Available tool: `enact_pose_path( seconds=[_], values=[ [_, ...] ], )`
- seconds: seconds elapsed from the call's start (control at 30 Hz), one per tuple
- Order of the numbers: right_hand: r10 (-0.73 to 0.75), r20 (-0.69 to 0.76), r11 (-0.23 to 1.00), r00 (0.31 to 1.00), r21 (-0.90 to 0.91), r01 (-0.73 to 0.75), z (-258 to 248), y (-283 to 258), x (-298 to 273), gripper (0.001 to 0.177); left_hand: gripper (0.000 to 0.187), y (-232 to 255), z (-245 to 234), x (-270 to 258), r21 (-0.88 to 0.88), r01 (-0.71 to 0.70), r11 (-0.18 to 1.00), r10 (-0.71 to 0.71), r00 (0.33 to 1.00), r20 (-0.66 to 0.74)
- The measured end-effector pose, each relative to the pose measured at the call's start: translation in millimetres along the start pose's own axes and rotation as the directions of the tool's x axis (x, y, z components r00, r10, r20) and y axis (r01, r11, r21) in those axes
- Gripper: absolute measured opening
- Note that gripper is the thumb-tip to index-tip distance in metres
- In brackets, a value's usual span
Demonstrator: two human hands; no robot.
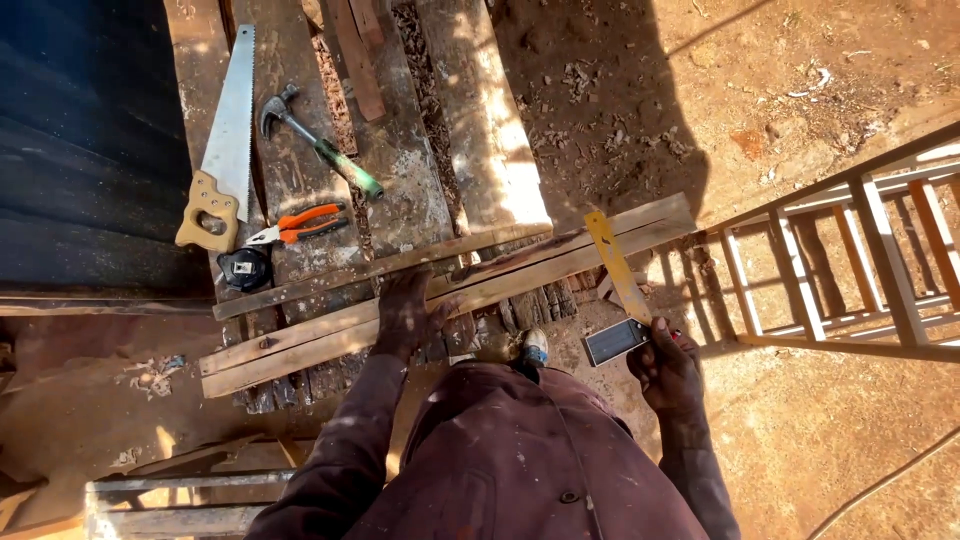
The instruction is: Measuring and marking wooden planks using a tape measure, square ruler, and pencil in a workshop environment.
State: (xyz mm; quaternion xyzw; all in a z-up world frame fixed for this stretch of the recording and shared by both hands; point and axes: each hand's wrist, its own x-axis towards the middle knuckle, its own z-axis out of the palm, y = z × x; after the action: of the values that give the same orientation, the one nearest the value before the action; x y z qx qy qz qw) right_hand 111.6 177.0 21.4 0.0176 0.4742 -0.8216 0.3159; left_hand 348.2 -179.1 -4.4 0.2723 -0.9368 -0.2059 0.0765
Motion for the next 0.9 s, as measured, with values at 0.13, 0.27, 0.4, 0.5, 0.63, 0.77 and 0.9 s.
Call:
enact_pose_path(
  seconds=[0.13,0.27,0.4,0.5,0.63,0.77,0.9],
  values=[
    [0.024,-0.056,0.997,0.998,-0.065,-0.028,13,-1,-6,0.025,0.077,5,-1,0,-0.034,0.008,0.999,-0.010,0.999,-0.052],
    [0.022,-0.089,0.993,0.996,-0.113,-0.032,28,0,-14,0.023,0.075,-1,7,2,-0.013,0.016,1.000,-0.017,0.993,-0.114],
    [0.009,-0.110,0.992,0.994,-0.123,-0.023,40,2,-23,0.022,0.075,6,-2,1,-0.038,0.004,0.999,-0.009,0.993,-0.117],
    [0.019,-0.153,0.987,0.988,-0.155,-0.043,52,2,-29,0.024,0.076,10,-5,2,-0.012,0.008,1.000,-0.009,0.991,-0.134],
    [0.034,-0.181,0.987,0.983,-0.149,-0.061,47,15,-33,0.025,0.070,10,-4,1,0.000,0.002,1.000,-0.002,0.986,-0.167],
    [0.024,-0.212,0.987,0.977,-0.149,-0.057,47,19,-39,0.025,0.072,-1,11,0,0.045,-0.019,0.999,0.028,0.977,-0.210],
    [0.007,-0.248,0.984,0.969,-0.172,-0.051,49,20,-43,0.025,0.073,-4,16,-1,0.064,-0.026,0.998,0.040,0.971,-0.235]
  ],
)
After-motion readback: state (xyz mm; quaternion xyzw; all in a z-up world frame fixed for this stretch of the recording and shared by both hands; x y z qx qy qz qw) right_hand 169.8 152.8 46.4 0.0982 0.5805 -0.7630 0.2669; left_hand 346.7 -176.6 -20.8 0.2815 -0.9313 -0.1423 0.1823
